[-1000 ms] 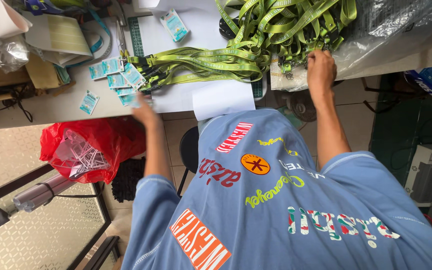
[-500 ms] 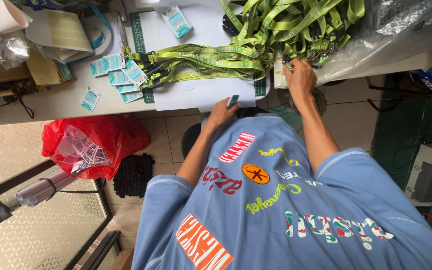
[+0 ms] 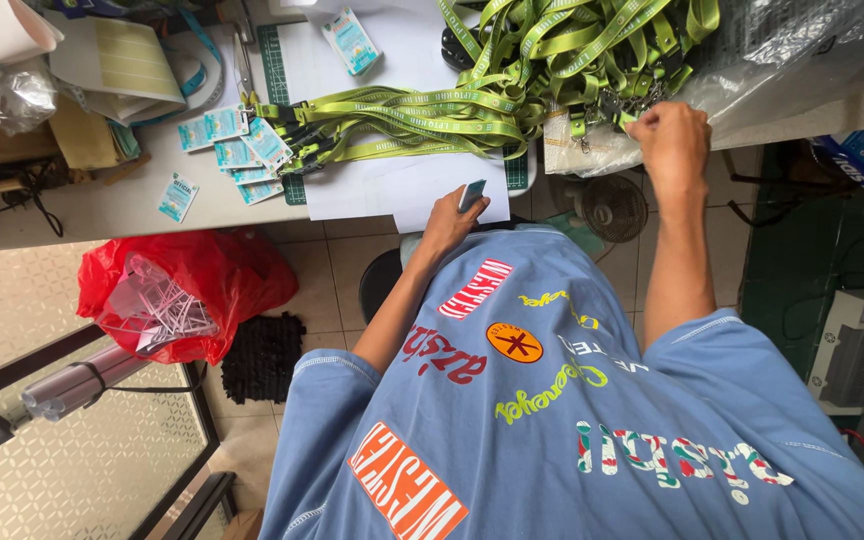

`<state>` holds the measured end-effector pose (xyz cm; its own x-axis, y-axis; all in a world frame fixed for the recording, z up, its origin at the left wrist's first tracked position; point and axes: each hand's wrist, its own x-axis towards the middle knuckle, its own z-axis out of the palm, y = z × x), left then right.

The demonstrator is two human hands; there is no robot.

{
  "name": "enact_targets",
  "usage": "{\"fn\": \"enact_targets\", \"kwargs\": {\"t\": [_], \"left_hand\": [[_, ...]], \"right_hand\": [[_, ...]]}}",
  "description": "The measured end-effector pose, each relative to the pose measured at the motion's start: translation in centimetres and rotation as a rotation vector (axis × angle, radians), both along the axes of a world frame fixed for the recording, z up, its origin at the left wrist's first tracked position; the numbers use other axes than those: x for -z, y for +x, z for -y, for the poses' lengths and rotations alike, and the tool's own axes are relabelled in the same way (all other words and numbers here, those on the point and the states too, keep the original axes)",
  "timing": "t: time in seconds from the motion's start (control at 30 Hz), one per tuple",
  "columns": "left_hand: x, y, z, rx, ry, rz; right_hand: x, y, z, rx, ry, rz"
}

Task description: The person sits at a workbench and attaches small card holders to green printed lanyard straps, threading each strap end through a holder clip. They gather finished lanyards into a bundle and set the bundle aside on the table.

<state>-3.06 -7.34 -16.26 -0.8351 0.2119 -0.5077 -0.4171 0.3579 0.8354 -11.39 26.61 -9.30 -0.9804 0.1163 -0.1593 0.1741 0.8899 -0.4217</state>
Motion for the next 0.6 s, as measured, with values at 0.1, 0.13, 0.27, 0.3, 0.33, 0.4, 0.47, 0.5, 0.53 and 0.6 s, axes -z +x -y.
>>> {"fn": "enact_targets", "kwargs": {"t": [0.1,0.13,0.27,0.3,0.33,0.4,0.47,0.5,0.53,0.6], "left_hand": [[0.0,0.6,-0.5,-0.035,0.031,-0.029],[-0.1,0.7,-0.6,-0.042,0.04,-0.031],[-0.5,1.0,-0.8,-0.062,0.06,-0.063],[-0.7,1.1,-0.9,-0.066,0.067,-0.071],[-0.8,1.1,-0.8,-0.07,0.073,-0.079],[-1.0,1.2,-0.9,-0.078,0.078,-0.081],[-1.1,1.2,-0.9,-0.087,0.078,-0.075],[-1.1,1.3,-1.0,-0.091,0.075,-0.074],[-1.1,1.3,-1.0,-0.095,0.072,-0.076],[-1.1,1.4,-1.0,-0.102,0.07,-0.072]], "right_hand": [[-1.8,1.0,-0.8,0.036,-0.111,0.069],[-2.5,1.1,-1.0,0.074,-0.193,0.017],[-5.8,1.6,-3.2,0.108,-0.377,-0.269],[-6.6,1.6,-4.0,0.099,-0.406,-0.353],[-7.1,1.5,-4.5,0.09,-0.436,-0.437],[-8.0,1.6,-6.2,0.151,-0.68,-0.501],[-8.2,1.6,-7.6,0.048,-0.602,-0.682],[-8.4,1.6,-8.7,-0.006,-0.559,-0.769],[-8.7,1.4,-10.0,0.018,-0.526,-0.774],[-8.9,1.6,-11.7,0.059,-0.517,-0.672]]}}
